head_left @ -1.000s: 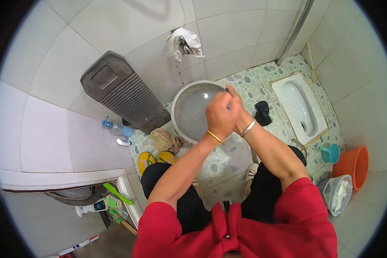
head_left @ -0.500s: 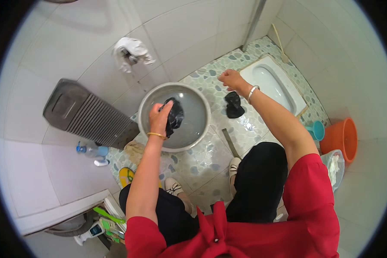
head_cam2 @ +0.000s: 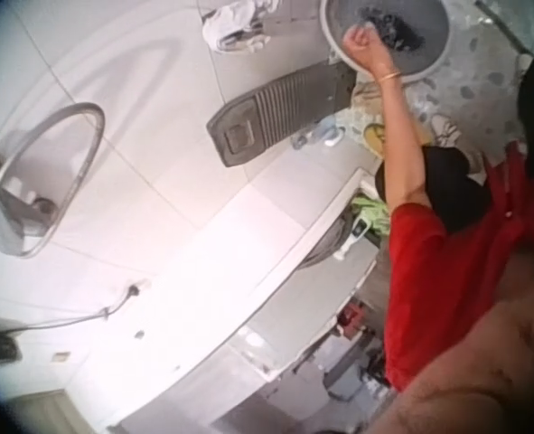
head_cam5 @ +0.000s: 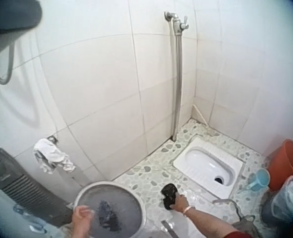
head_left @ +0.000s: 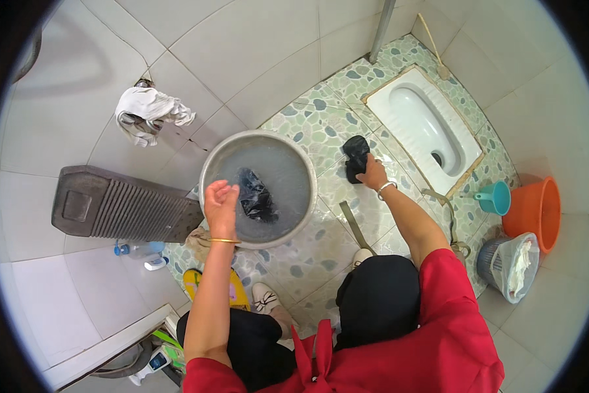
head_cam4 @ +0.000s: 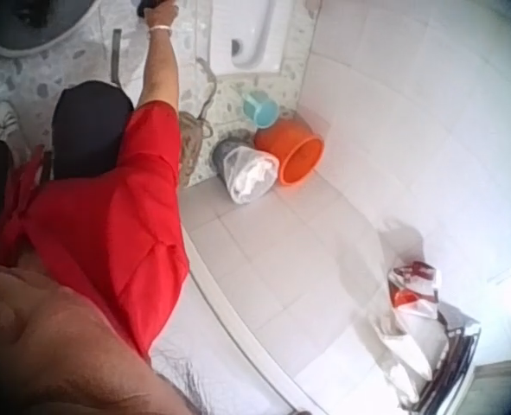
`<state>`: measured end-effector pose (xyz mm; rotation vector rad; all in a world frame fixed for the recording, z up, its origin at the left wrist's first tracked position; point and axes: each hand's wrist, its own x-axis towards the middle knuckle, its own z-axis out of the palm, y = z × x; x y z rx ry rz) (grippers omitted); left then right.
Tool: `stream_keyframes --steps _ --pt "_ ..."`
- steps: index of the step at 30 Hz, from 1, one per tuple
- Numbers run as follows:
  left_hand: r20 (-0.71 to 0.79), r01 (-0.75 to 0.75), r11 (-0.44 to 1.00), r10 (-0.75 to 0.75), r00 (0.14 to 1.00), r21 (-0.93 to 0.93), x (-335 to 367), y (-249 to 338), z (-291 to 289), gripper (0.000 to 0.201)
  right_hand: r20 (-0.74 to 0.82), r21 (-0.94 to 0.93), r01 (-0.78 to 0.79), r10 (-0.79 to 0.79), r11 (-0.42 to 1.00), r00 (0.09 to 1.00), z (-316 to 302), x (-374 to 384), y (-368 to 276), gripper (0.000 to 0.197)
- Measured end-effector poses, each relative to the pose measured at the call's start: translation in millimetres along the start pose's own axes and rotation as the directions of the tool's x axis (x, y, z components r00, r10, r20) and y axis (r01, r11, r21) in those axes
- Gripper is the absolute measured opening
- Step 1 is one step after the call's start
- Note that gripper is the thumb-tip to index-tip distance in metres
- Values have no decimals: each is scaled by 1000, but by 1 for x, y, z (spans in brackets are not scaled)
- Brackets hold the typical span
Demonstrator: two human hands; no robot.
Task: Hand-washing a black sock using a brush and water in a plastic basin.
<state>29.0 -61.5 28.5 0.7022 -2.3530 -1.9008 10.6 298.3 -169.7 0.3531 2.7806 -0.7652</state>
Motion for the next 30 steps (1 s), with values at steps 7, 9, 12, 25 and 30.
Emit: stream_keyframes --steps 7,9,12,25,30 --pt "180 -86 996 88 980 -18 -20 16 3 21 -19 454 -217 252 864 967 33 11 30 33" --pt "170 -77 996 81 982 -34 -23 24 3 17 -21 600 -252 330 760 944 21 11 18 30" --pt "270 90 989 -55 961 -118 -28 33 2 16 105 755 -267 291 599 951 -24 22 -12 29" --pt "641 459 789 -111 759 -407 -55 90 -18 61 97 810 284 -596 512 797 -208 -118 -207 14" --pt "628 438 664 60 776 -605 -49 90 -41 52 189 445 724 -846 527 499 -188 -167 -258 25"
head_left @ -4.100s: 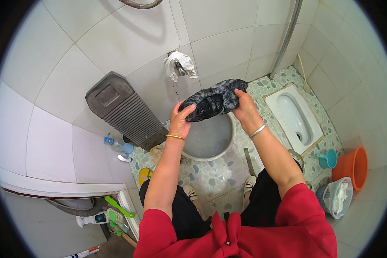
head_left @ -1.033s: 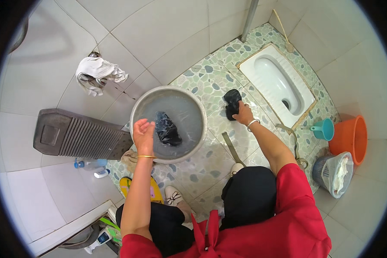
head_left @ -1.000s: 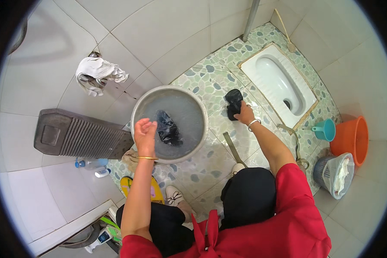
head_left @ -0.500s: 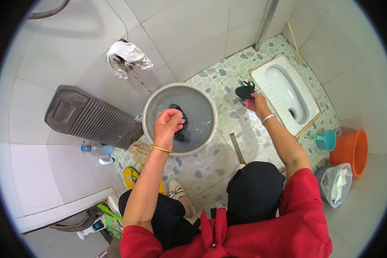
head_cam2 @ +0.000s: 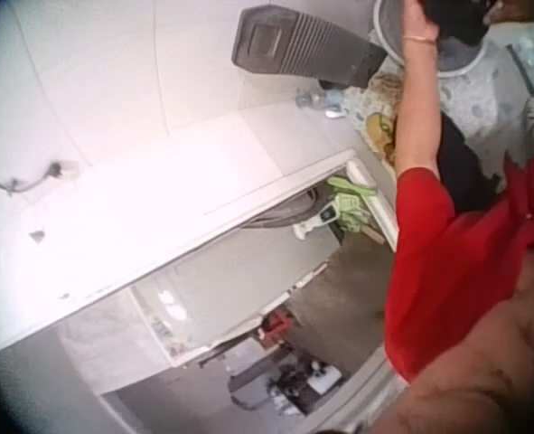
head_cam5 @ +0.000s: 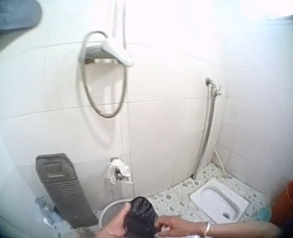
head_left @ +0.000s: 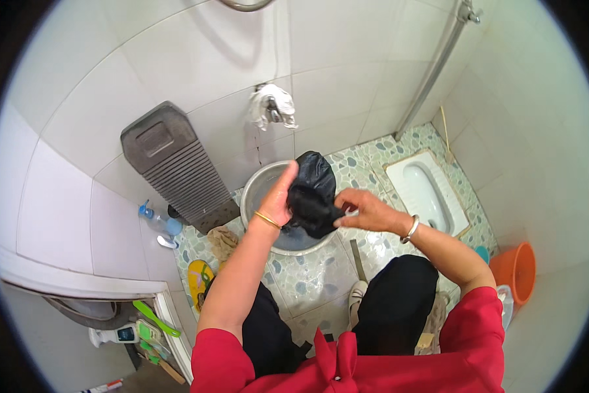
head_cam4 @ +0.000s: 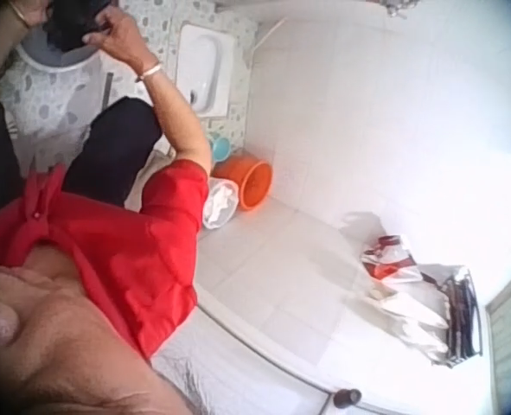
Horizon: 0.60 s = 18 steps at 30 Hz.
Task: Hand-washing a black sock using a brush and water in a plastic basin.
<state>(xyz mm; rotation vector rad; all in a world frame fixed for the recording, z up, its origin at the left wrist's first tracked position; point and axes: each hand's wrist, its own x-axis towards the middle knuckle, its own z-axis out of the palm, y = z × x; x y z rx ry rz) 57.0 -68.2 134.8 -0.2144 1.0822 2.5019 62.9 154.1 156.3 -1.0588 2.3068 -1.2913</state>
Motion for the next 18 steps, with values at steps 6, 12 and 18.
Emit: stream_keyframes --steps 6,12,18 --pt "55 -265 923 261 964 278 -13 7 4 30 -263 550 -260 461 793 847 6 31 -17 29" --pt "19 -284 895 295 955 345 -10 12 -2 26 -432 697 7 412 717 802 29 60 -22 20" --pt "101 -485 236 814 572 842 -9 0 32 23 -456 847 135 571 515 683 46 74 -11 26"
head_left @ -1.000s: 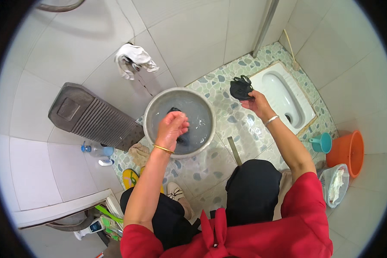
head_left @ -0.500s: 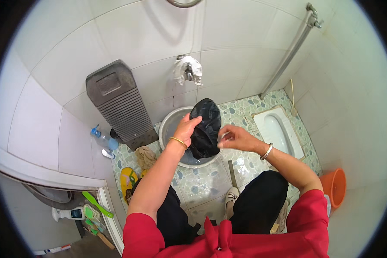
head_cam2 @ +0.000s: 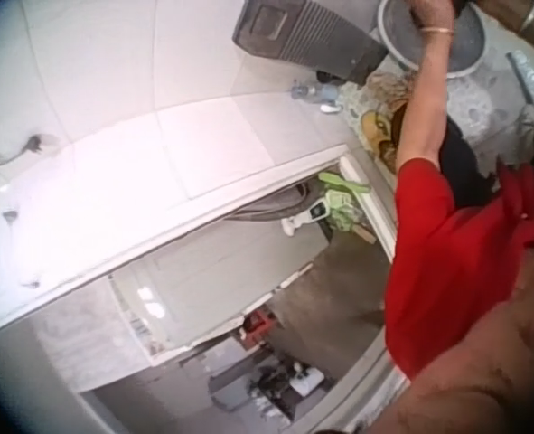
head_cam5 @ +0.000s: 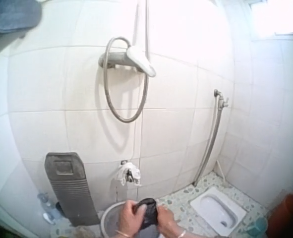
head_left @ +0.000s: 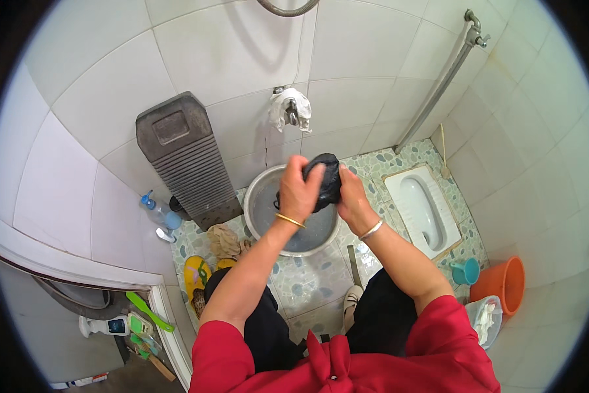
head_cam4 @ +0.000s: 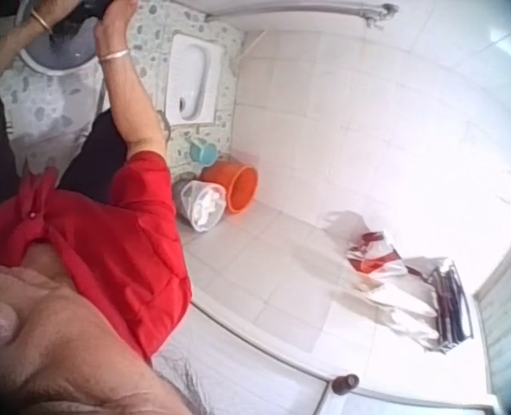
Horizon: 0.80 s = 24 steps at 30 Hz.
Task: Hand-washing a black sock using a brush and water in a plastic basin.
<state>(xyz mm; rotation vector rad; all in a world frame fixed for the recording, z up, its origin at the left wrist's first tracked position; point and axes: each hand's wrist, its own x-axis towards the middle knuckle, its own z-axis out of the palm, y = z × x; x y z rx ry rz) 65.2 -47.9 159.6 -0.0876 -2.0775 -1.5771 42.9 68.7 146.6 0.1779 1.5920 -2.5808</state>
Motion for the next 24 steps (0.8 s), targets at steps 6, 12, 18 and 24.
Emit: stream_keyframes --steps 6,12,18,24 --pt "120 -194 954 170 978 229 -14 -9 20 27 -241 357 -214 311 909 919 22 -15 16 33" --pt "157 -339 868 302 940 363 -10 10 29 24 -194 316 -182 251 931 949 2 3 5 35" --pt "116 -102 924 64 991 368 0 -18 32 32 -275 269 -199 273 942 922 20 -17 10 40" --pt "250 -417 839 345 905 350 -22 -3 44 20 -113 259 -345 383 902 917 -20 2 18 38"
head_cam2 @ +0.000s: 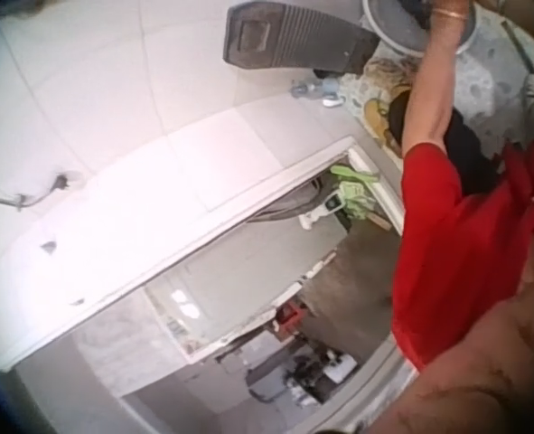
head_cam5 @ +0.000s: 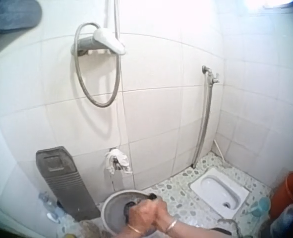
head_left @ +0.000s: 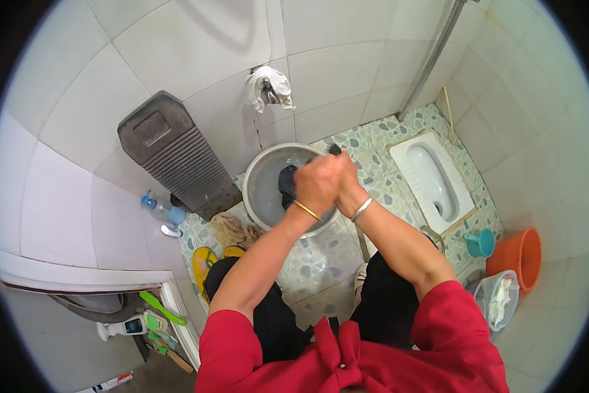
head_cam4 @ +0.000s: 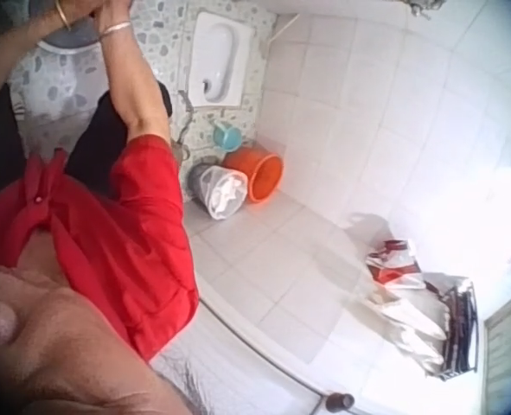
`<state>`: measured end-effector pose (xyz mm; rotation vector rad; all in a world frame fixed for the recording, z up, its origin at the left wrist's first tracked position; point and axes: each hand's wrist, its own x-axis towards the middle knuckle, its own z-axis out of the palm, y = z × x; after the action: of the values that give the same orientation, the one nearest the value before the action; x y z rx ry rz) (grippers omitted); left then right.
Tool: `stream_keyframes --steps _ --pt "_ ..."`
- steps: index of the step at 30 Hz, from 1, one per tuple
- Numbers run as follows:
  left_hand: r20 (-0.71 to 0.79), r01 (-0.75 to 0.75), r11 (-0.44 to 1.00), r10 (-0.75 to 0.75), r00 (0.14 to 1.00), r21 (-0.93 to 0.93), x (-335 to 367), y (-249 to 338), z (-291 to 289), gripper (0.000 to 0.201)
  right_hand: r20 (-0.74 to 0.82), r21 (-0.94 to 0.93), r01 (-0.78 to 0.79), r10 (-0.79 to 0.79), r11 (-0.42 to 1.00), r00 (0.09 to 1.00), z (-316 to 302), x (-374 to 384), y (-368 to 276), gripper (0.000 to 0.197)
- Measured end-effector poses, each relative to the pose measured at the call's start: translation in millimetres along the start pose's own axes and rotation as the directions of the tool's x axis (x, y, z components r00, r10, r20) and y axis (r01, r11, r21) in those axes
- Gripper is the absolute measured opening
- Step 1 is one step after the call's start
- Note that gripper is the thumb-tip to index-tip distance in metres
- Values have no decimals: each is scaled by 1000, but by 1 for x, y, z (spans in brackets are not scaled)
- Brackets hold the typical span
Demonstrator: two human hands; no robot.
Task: Hand-washing a black sock using a brush and water in a plastic basin.
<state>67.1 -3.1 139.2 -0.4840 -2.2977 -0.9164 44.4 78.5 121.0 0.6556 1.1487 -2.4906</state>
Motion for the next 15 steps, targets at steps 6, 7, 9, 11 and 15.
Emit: stream_keyframes --steps 6,7,9,11,15 --pt "18 330 944 -331 944 25 -2 -56 -4 28 0 48 67 -67 997 998 32 -15 8 35" --pt "5 334 942 -334 942 5 -1 -58 -2 29 42 97 58 -63 994 997 31 -15 3 34" --pt "-44 407 895 -421 906 -185 2 -61 -4 28 64 68 24 -29 997 998 30 -11 -7 34" --pt "-66 457 812 -511 857 -362 4 -60 -6 28 85 45 -18 15 999 996 28 -7 -10 34" --pt "-18 245 940 -256 966 -237 19 -4 -26 18 98 -215 91 -71 972 993 8 21 1 34"
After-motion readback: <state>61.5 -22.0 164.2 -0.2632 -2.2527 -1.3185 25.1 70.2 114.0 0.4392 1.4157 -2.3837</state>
